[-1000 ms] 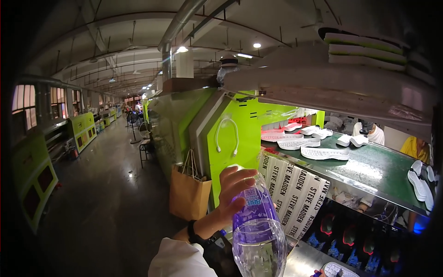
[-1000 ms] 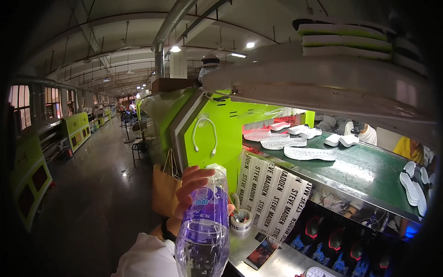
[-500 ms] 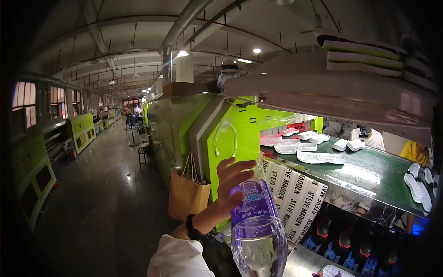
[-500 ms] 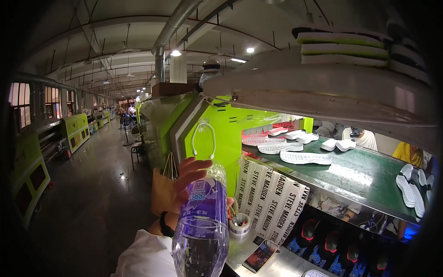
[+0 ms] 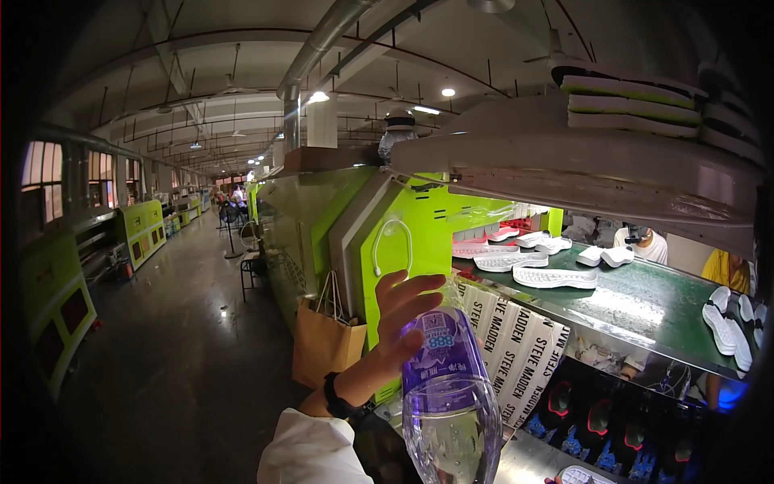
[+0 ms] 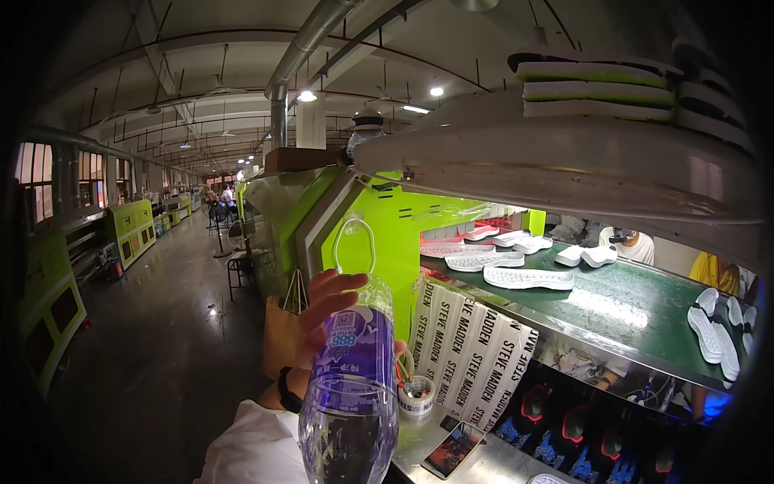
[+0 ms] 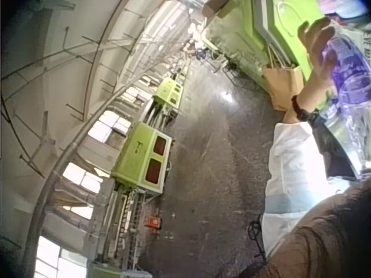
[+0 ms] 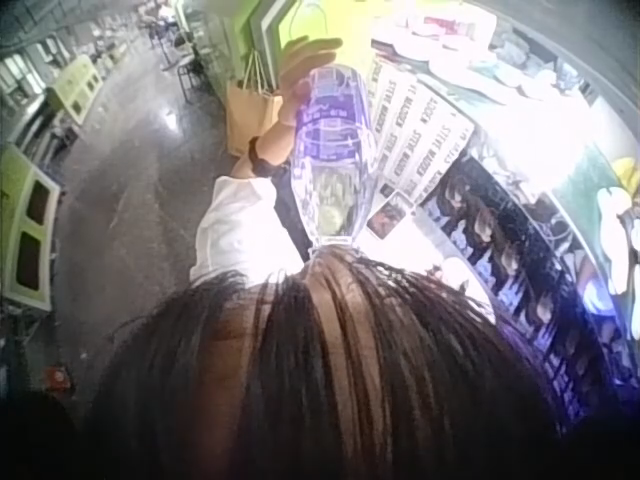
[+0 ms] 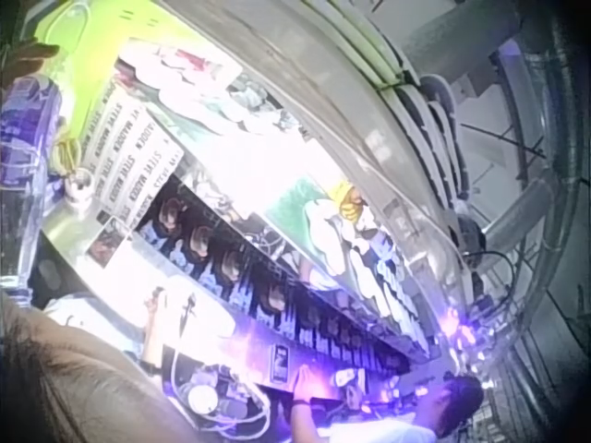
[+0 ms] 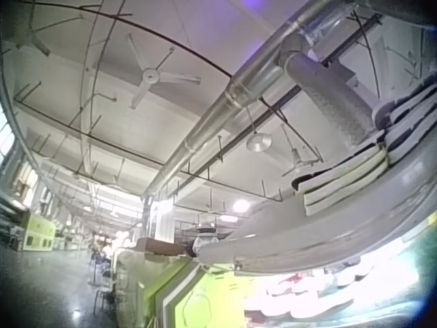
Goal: Applying adhesive or a protective coating to the bottom of shoe soles using a brush.
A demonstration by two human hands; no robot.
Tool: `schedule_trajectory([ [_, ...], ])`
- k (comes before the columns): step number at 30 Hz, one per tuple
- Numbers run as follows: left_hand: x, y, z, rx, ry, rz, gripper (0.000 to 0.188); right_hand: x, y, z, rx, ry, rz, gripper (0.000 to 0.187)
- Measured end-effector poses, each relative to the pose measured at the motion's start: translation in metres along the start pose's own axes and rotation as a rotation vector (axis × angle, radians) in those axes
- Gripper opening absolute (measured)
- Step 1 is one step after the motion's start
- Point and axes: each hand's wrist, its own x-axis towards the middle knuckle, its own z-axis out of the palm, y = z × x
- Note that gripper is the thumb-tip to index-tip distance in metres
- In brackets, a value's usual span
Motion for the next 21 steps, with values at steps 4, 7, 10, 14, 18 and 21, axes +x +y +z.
schedule_trajectory([
  [4, -0.001, -0.002, 0.003, 0.025, 0.012, 0.012, 0.082, 0.000, -0.002, 0.000, -0.001, -0.002, -0.007, 0.034],
  [7, -0.005, -0.002, 0.006, 0.010, 0.013, 0.015, 0.083, 0.000, -0.003, 0.001, -0.001, -0.006, -0.015, 0.034],
  [10, -0.014, 0.003, 0.012, -0.171, 0.186, -0.009, 0.032, -0.001, -0.005, 0.002, -0.001, -0.009, -0.029, 0.033],
  [14, -0.032, 0.016, 0.011, -0.188, 0.043, -0.132, 0.032, -0.004, -0.007, 0.003, 0.003, -0.007, -0.047, 0.033],
  [18, -0.056, 0.032, 0.010, -0.321, -0.116, -0.180, 0.043, -0.007, -0.012, 0.005, 0.018, -0.006, -0.087, 0.033],
  [21, -0.075, 0.046, 0.011, -0.715, -0.245, -0.289, 0.067, -0.010, -0.017, 0.006, 0.037, -0.001, -0.121, 0.033],
])
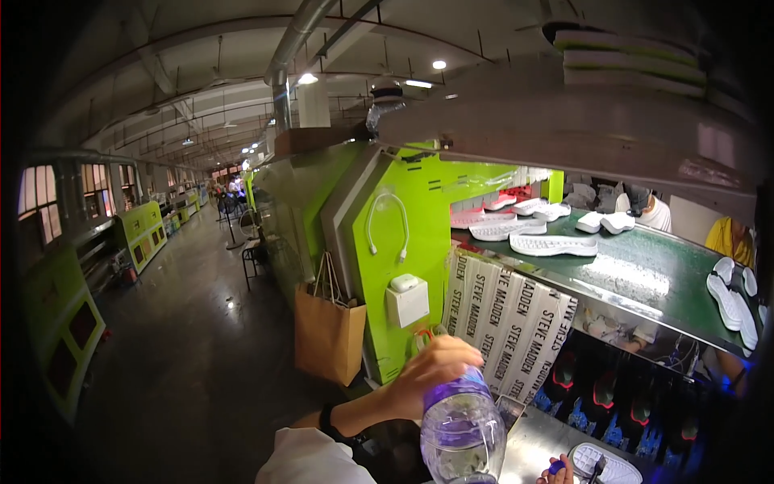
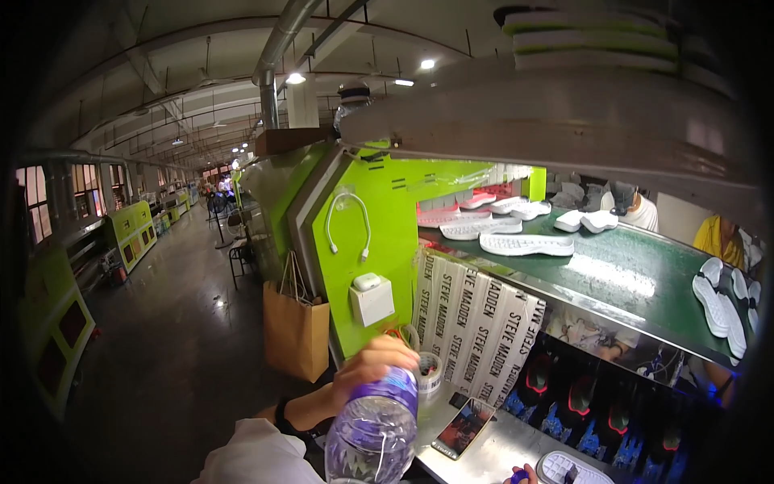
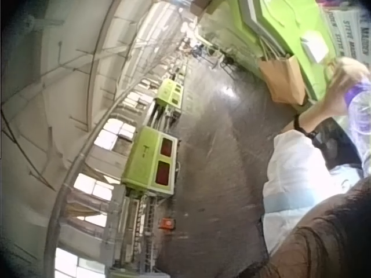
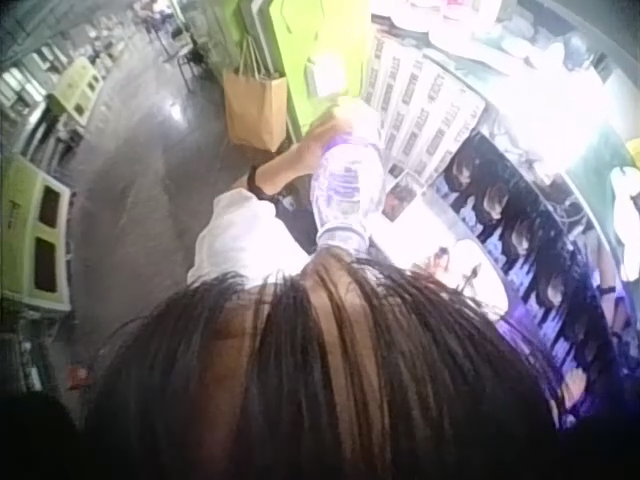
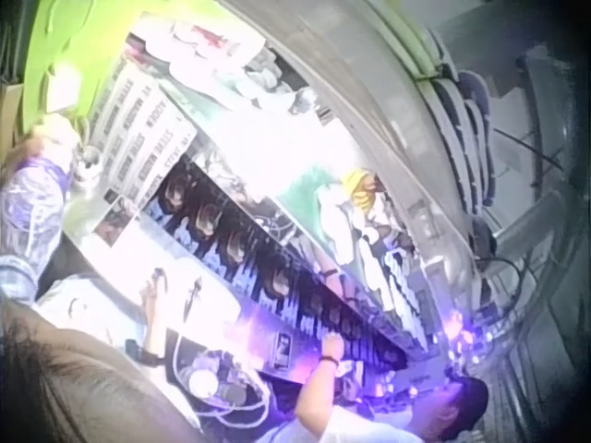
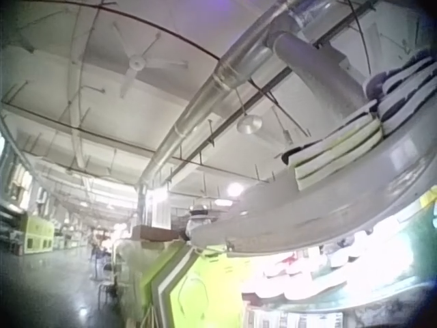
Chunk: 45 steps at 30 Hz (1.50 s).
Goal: Applying adhesive or a protective coating to the bottom of shoe soles using a brush.
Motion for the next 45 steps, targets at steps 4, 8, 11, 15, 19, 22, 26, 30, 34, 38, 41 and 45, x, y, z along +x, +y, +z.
schedule_trajectory([
  [4, -0.029, 0.016, 0.026, -0.398, -0.430, -0.520, 0.075, -0.009, -0.011, -0.005, 0.028, 0.005, -0.053, 0.033],
  [8, -0.052, 0.033, 0.058, -0.918, -0.909, -0.868, 0.081, -0.029, -0.019, -0.014, 0.124, -0.137, 0.012, 0.032],
  [11, -0.060, 0.034, 0.071, -1.034, -1.082, -0.903, 0.084, -0.041, -0.025, -0.018, 0.162, -0.207, 0.049, 0.040],
  [15, -0.074, 0.028, 0.077, -1.337, -1.451, -1.205, 0.102, -0.049, -0.037, -0.018, -0.002, -0.208, 0.127, 0.036],
  [19, -0.118, 0.027, 0.088, -1.490, -1.456, -1.250, 0.094, -0.053, -0.048, -0.015, -0.088, -0.229, 0.162, 0.032],
  [22, -0.157, 0.025, 0.098, -1.860, -1.278, -1.205, 0.082, -0.056, -0.052, -0.013, -0.147, -0.242, 0.176, 0.029],
  [26, -0.173, 0.026, 0.104, -1.976, -1.208, -1.131, 0.077, -0.063, -0.063, -0.014, -0.223, -0.244, 0.196, 0.026],
  [30, -0.143, 0.034, 0.095, -1.204, -1.256, -0.963, 0.080, -0.060, -0.080, -0.009, -0.696, -0.403, -0.081, 0.023],
  [34, -0.108, 0.051, 0.090, -0.505, -1.165, -0.843, 0.069, -0.055, -0.087, 0.004, -0.735, -0.350, -0.057, 0.023],
  [38, -0.087, 0.054, 0.084, -0.136, -1.003, -0.624, 0.070, -0.052, -0.085, 0.015, -0.287, -0.125, 0.037, 0.033],
  [41, -0.058, 0.031, 0.049, -0.258, -0.557, -0.714, 0.072, -0.048, -0.087, 0.016, -0.091, -0.020, -0.094, 0.034],
  [45, 0.036, -0.038, -0.033, -0.658, 0.267, -0.691, 0.055, -0.049, -0.090, 0.012, -0.197, 0.088, -0.172, 0.029],
])
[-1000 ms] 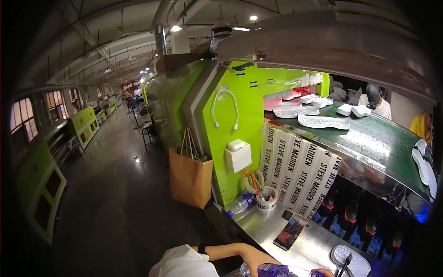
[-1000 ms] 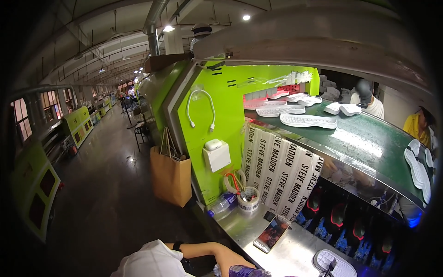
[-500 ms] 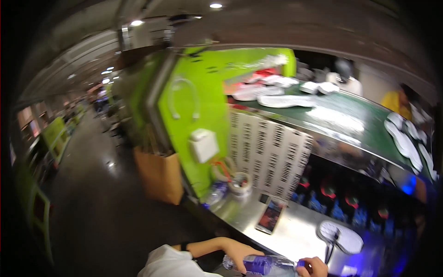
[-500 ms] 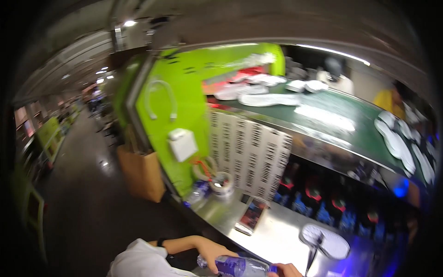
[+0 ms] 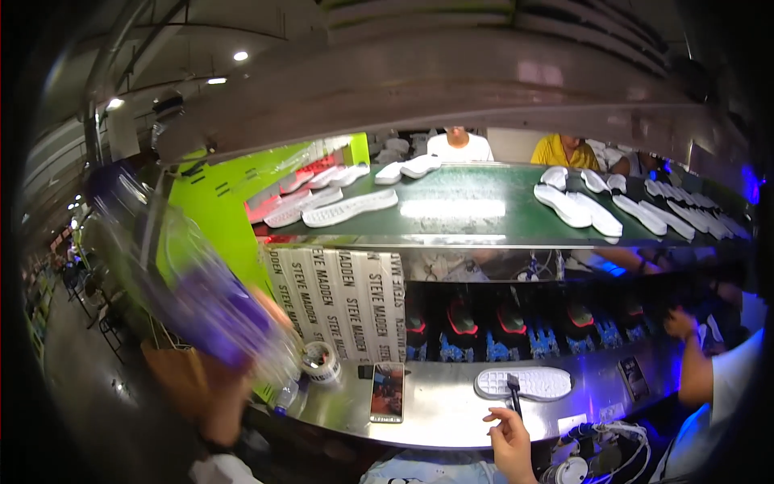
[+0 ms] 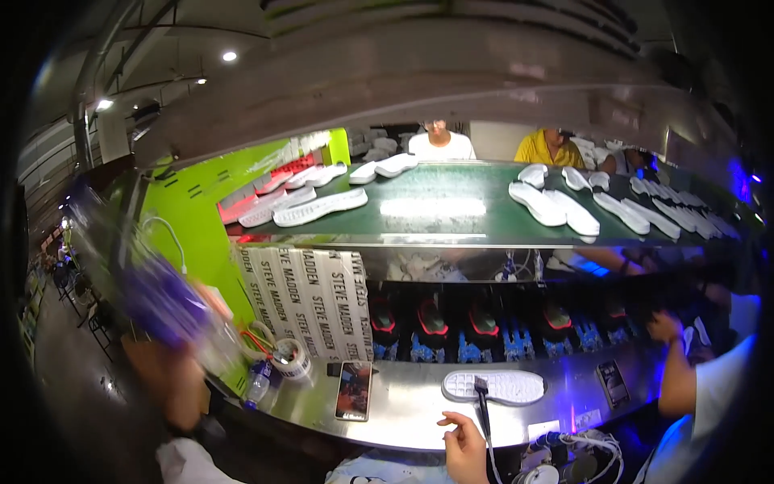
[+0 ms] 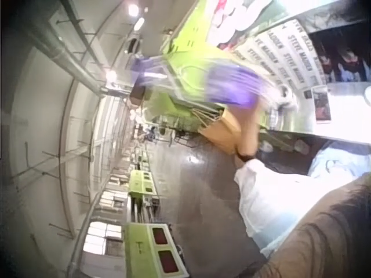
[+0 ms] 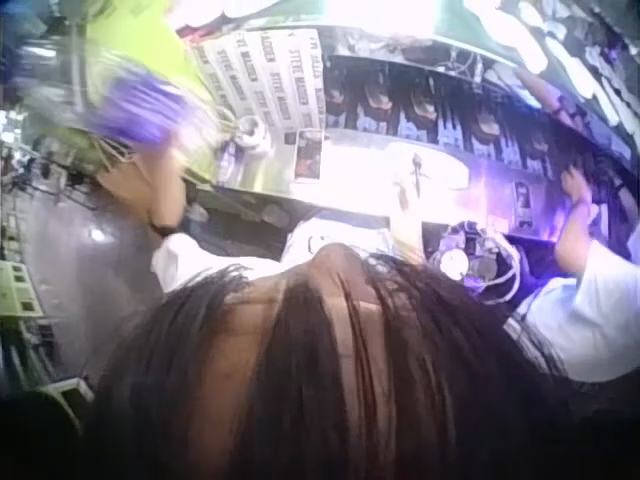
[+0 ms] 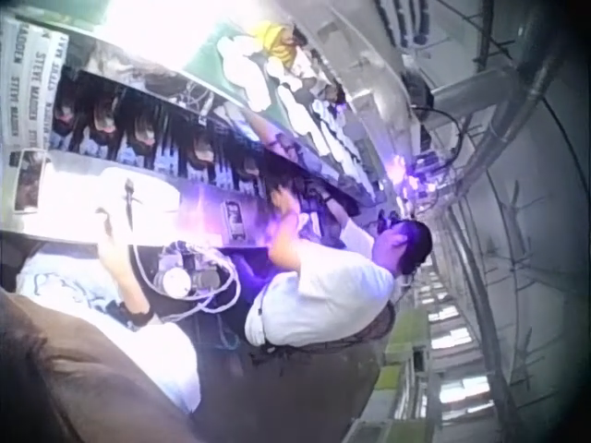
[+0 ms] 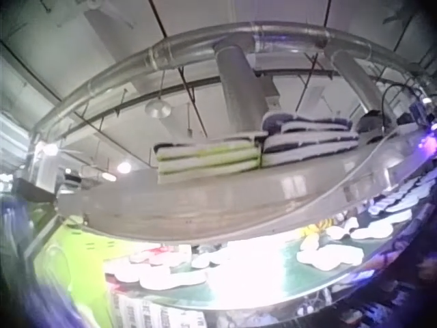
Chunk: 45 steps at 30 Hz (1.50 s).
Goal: Applying adhesive or a protective coating to the bottom of shoe soles using a brush.
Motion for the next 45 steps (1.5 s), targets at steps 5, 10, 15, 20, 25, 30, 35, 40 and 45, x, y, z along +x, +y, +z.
schedule_trajectory([
  [5, 0.172, 0.103, 0.001, -0.146, 0.292, 0.619, 0.040, -0.007, 0.027, -0.011, -0.207, 0.040, 0.000, 0.027],
  [10, 0.299, 0.121, 0.039, 0.231, 0.345, 0.647, 0.048, -0.004, 0.079, -0.030, -0.261, 0.004, -0.097, 0.029],
  [15, 0.336, 0.086, 0.047, 0.631, 0.177, 0.357, 0.079, -0.016, 0.105, -0.047, -0.392, 0.104, -0.164, 0.037],
  [20, 0.338, 0.079, 0.046, 0.928, 0.162, 0.404, 0.082, -0.026, 0.115, -0.053, -0.348, 0.078, 0.064, 0.036],
  [25, 0.304, 0.069, 0.058, 1.230, 0.405, 0.566, 0.064, -0.024, 0.133, -0.049, -0.239, 0.085, 0.186, 0.037],
  [30, 0.163, 0.009, 0.117, 1.228, 0.256, 1.290, 0.046, -0.014, 0.147, -0.043, 0.519, 0.170, 0.369, 0.042],
  [35, 0.044, -0.080, 0.201, 0.724, -0.583, 1.084, 0.031, 0.003, 0.155, -0.046, 1.575, 0.220, 0.456, 0.050],
  [40, 0.085, -0.144, 0.273, 0.555, -0.593, 0.722, 0.022, 0.021, 0.158, -0.056, 1.828, 0.432, 0.420, 0.071],
  [45, 0.161, -0.198, 0.352, 0.374, -0.675, 0.247, 0.016, 0.034, 0.144, -0.060, 1.888, 0.622, 0.494, 0.052],
])
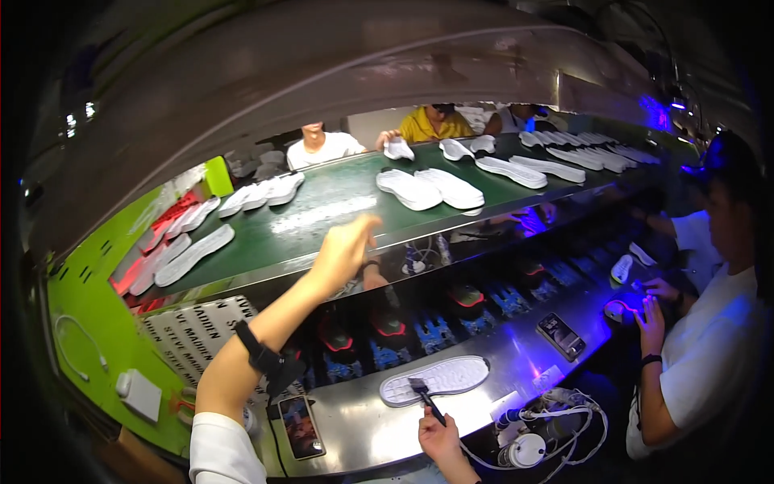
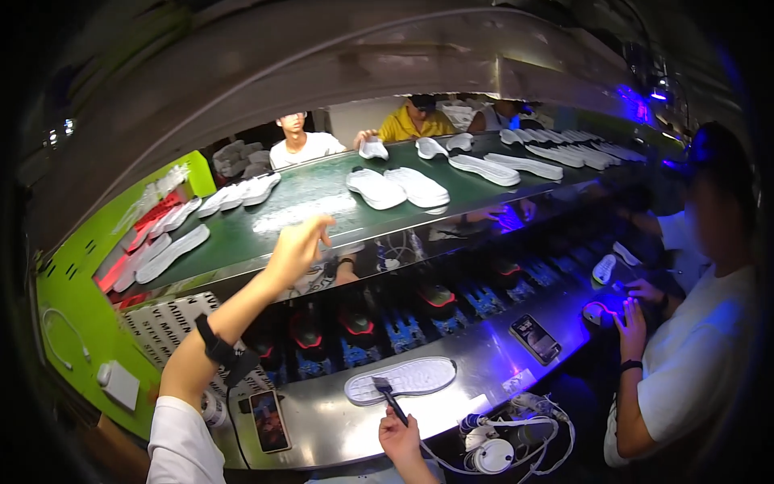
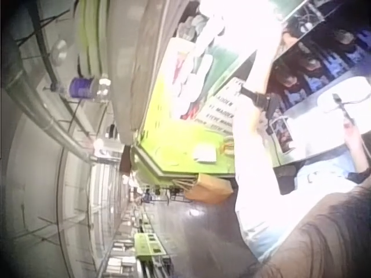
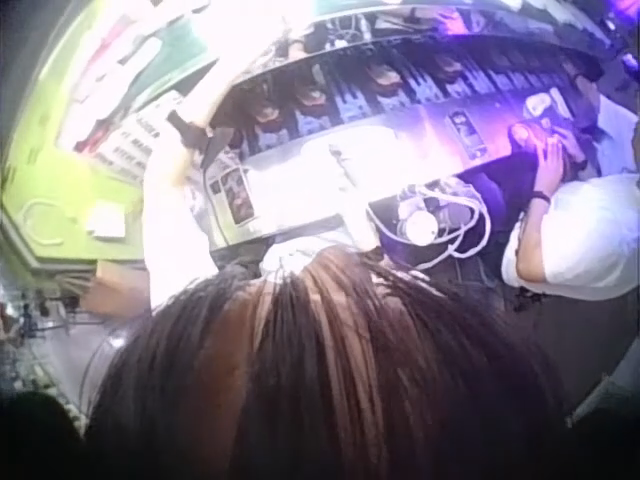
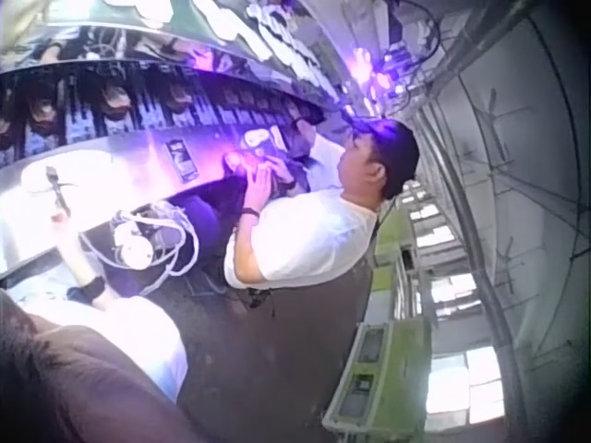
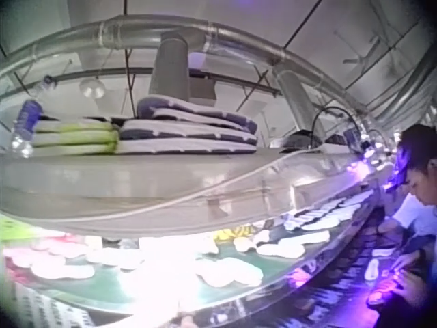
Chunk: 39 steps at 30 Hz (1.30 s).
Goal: Applying adhesive or a protective coating to the bottom of shoe soles using a brush.
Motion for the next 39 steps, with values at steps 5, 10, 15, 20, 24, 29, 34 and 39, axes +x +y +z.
schedule_trajectory([
  [5, 0.081, -0.050, 0.059, 0.300, 0.090, 0.257, 0.025, -0.011, 0.013, 0.018, -0.369, 0.057, -0.250, 0.037],
  [10, 0.123, -0.074, 0.092, 0.332, -0.076, 0.167, 0.038, -0.022, 0.019, 0.029, -1.064, -0.039, -0.604, 0.027],
  [15, 0.131, -0.111, 0.067, 0.580, 0.128, -0.467, 0.052, -0.021, 0.008, 0.040, -1.584, -0.151, -0.836, 0.025],
  [20, 0.101, -0.111, 0.011, -0.381, 0.094, -0.638, 0.013, -0.019, -0.008, 0.058, -1.638, -0.357, -0.853, 0.022],
  [24, 0.014, -0.054, -0.027, -0.728, 0.395, -0.570, 0.027, -0.023, -0.012, 0.066, -1.279, -0.153, -0.542, 0.028],
  [29, -0.171, -0.006, -0.040, -1.555, 0.453, -0.599, 0.050, -0.036, -0.012, 0.073, -1.018, -0.023, -0.458, 0.030],
  [34, -0.330, 0.026, 0.051, -2.229, 0.129, -0.554, 0.086, -0.085, 0.019, 0.074, -1.115, -0.063, -0.452, 0.031],
  [39, -0.385, 0.047, 0.124, -2.628, 0.245, -0.950, 0.078, -0.102, 0.074, 0.079, -1.948, -0.357, -0.307, 0.021],
])
